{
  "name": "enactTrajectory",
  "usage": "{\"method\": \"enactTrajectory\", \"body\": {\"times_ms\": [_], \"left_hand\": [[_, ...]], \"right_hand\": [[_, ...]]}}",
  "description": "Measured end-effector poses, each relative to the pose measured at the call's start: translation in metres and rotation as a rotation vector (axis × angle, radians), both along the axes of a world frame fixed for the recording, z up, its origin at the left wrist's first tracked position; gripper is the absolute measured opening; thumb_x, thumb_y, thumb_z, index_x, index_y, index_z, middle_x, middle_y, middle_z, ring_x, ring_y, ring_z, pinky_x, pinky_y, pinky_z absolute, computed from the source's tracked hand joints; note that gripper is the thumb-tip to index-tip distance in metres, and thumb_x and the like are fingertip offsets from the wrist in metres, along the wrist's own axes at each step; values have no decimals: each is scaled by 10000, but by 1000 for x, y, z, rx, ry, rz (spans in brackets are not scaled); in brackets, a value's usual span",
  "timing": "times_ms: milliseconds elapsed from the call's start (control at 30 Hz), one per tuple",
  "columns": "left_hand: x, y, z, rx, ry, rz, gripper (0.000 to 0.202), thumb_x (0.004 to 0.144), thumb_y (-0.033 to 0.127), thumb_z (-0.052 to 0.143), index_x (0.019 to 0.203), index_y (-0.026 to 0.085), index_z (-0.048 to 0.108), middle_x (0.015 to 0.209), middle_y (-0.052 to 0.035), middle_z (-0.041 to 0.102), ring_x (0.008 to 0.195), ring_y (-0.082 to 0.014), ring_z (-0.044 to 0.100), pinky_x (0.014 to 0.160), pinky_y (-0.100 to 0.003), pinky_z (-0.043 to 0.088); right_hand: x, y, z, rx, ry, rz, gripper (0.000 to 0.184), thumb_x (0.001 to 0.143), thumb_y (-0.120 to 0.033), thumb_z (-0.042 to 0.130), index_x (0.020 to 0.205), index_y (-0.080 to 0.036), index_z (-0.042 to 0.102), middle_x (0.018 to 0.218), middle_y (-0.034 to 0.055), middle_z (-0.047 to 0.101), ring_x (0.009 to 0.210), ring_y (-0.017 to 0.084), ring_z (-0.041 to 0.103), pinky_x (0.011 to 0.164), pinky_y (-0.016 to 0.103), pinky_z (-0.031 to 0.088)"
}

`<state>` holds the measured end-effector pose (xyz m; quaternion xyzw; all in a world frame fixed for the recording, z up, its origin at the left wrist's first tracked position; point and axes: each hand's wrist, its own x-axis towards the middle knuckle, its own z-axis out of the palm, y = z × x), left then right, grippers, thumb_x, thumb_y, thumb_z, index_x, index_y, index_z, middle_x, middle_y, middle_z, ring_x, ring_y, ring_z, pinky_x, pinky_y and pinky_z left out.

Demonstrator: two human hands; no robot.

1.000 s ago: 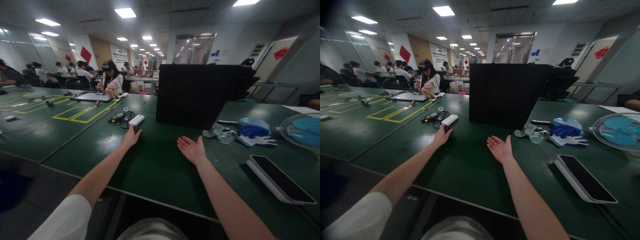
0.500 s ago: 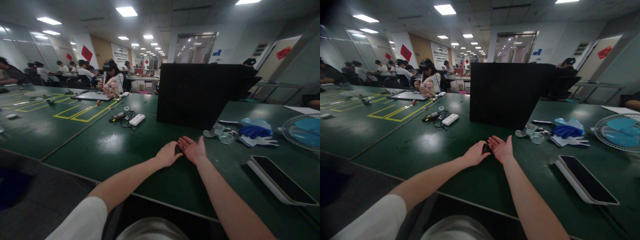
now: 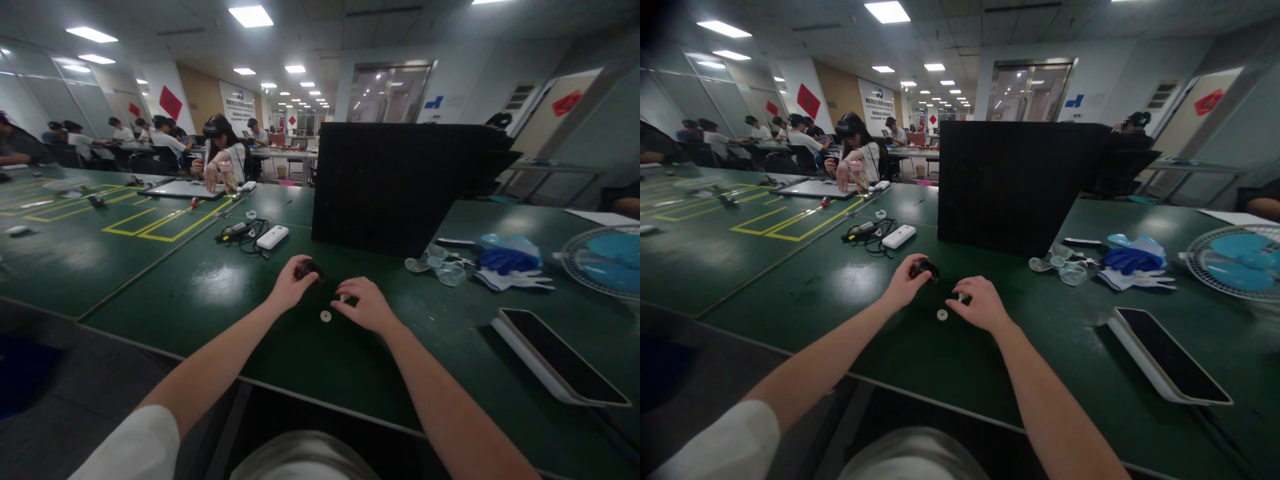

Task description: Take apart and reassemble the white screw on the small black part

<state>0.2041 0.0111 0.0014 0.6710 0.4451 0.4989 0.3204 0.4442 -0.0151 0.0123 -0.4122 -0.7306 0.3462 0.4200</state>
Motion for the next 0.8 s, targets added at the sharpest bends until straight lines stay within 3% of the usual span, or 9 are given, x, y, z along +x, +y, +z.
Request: {"method": "enactTrajectory", "body": {"times_ms": [67, 167, 267, 533, 800], "left_hand": [[-13, 4, -7, -19, 15, 18, 458, 844, 331, 639, 1254, 188, 492, 965, -38, 634, 840, -154, 619, 794, -306, 520], [-20, 4, -14, -42, 55, 13, 478, 812, 287, 677, 1245, 190, 499, 1009, -44, 651, 885, -159, 638, 830, -312, 520], [-16, -2, -12, -64, 128, -5, 491, 792, 265, 700, 1242, 212, 511, 1037, -44, 671, 888, -161, 656, 835, -309, 522], [-6, -17, -7, -101, 339, -45, 475, 746, 318, 745, 1180, 251, 563, 902, 3, 711, 806, -165, 679, 745, -289, 521], [3, -24, -12, -131, 324, -151, 512, 726, 393, 752, 1179, 232, 576, 923, -15, 726, 827, -173, 692, 755, -293, 532]], "right_hand": [[-14, -12, 6, 129, -278, 91, 247, 728, -478, 766, 880, -285, 744, 1041, 47, 705, 1087, 293, 574, 939, 488, 429], [-30, -22, 12, 236, -661, 138, 232, 820, -456, 675, 944, -271, 740, 1084, 52, 705, 1030, 280, 603, 911, 471, 423], [-35, -22, 11, 298, -838, 130, 172, 893, -352, 598, 980, -271, 723, 1024, 31, 719, 964, 236, 628, 883, 429, 432], [-30, -19, 9, 407, -512, -71, 152, 930, -335, 578, 946, -244, 699, 1062, 36, 718, 925, 206, 641, 798, 387, 502], [-39, -17, 5, 493, -482, -40, 185, 934, -318, 574, 1002, -267, 738, 1081, 44, 726, 968, 235, 633, 869, 463, 498]]}}
